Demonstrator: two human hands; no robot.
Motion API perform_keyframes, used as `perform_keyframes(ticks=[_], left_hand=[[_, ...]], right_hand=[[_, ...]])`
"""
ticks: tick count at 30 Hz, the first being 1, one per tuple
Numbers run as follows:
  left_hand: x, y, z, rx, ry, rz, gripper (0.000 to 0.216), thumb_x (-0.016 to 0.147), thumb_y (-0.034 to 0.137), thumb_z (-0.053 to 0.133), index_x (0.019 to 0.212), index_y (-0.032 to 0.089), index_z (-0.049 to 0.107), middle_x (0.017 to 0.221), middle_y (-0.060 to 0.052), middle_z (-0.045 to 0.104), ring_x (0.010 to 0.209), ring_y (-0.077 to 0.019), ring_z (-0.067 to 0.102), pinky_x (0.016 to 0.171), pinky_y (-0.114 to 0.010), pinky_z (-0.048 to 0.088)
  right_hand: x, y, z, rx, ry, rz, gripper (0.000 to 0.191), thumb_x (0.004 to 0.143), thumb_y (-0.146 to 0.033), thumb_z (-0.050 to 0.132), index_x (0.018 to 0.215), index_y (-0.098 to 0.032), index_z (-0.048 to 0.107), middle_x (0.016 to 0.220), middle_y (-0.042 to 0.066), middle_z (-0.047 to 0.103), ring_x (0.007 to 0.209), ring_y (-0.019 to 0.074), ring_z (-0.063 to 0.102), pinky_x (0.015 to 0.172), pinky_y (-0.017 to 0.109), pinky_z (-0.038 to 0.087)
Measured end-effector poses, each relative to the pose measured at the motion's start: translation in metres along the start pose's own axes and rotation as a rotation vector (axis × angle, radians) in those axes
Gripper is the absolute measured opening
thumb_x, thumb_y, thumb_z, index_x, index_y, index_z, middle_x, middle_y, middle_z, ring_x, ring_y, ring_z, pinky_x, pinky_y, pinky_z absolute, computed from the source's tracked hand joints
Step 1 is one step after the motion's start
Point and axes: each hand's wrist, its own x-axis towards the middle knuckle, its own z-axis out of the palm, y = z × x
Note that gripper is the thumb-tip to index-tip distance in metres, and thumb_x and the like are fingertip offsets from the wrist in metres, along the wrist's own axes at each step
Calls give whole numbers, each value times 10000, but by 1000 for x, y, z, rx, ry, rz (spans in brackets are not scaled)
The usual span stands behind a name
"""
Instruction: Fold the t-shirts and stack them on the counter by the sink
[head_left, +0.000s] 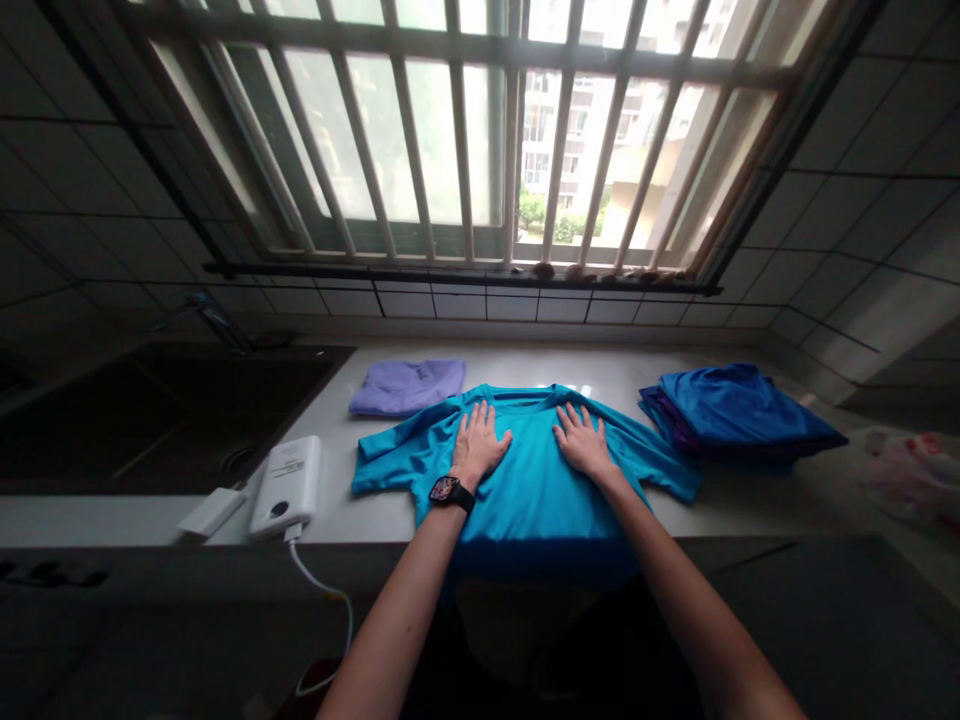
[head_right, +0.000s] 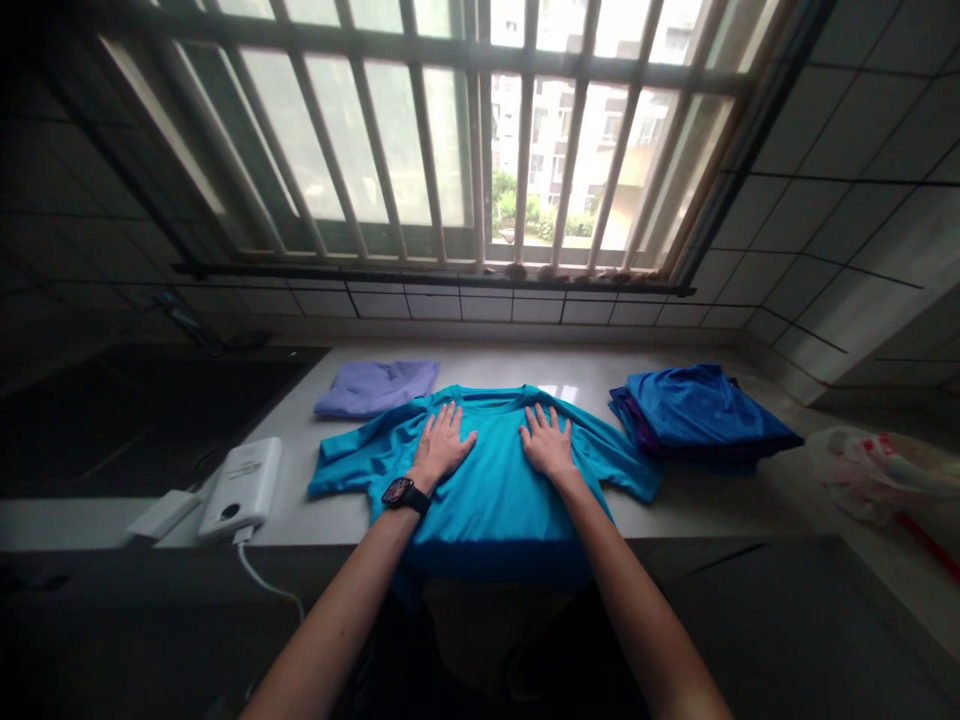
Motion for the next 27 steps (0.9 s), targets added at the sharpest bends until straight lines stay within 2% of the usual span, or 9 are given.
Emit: perform_keyframes(ticks=[5,9,12,15,17,19,22,24,27], left_hand=[[-1,-1,0,-10,10,1,656,967,459,429,1551,161,421,1644,-102,348,1538,-279,299,1262,-435,246],[-2,-1,-1,-4,13,3,653,973,457,412,1551,154,419,1646,-106,340,1538,-284,298,1263,-445,245],[-1,0,-3,-4,-9,5,684,968,446,403,1555,95,402,1656,-136,308,1544,-296,280,1269,-448,227],[-1,2,-5,-10,-20,5,706,963,438,398,1550,47,397,1655,-160,304,1543,-309,278,1272,-443,208],[-1,2,-5,-8,-16,4,704,962,435,394,1550,46,399,1652,-162,314,1540,-309,286,1268,-443,213],[-2,2,-6,-8,-3,9,700,964,436,395,1551,54,401,1646,-159,326,1534,-309,300,1263,-445,226],[-4,2,-5,-11,10,21,697,966,437,401,1552,59,403,1640,-158,339,1528,-309,315,1260,-442,237],[-4,1,-4,-13,11,22,696,968,439,399,1552,62,404,1641,-154,341,1528,-307,315,1261,-437,236],[-2,1,-3,-15,4,17,701,969,449,393,1554,62,401,1644,-152,338,1533,-309,302,1261,-439,236]], right_hand=[[-6,11,3,103,42,-116,599,1028,-465,360,1599,-283,345,1669,82,312,1549,342,227,1215,639,170],[-6,58,-19,285,76,-259,546,1006,-284,356,1546,-253,436,1546,100,514,1417,252,477,1170,450,365],[-7,97,-40,167,147,-91,572,911,-131,432,1478,-124,509,1458,184,570,1334,242,551,1103,336,418],[-12,116,-55,-54,-33,139,470,840,-122,551,1288,-31,660,1288,287,648,1175,319,655,969,349,492],[-13,118,-63,-113,-140,184,337,828,-157,599,1103,-33,748,1147,300,701,1053,346,702,869,358,517],[-13,115,-72,-123,-158,148,243,837,-205,614,949,-66,779,1056,269,730,1007,342,711,824,346,510],[-7,109,-92,-72,-188,69,247,870,-287,590,791,-121,755,892,170,741,906,288,711,745,302,489],[-5,103,-107,88,-227,24,231,857,-302,597,745,-139,715,770,104,705,787,237,685,661,271,466],[-7,86,-124,495,-245,-44,206,808,-354,672,870,-158,687,756,45,670,700,179,626,582,237,443]])
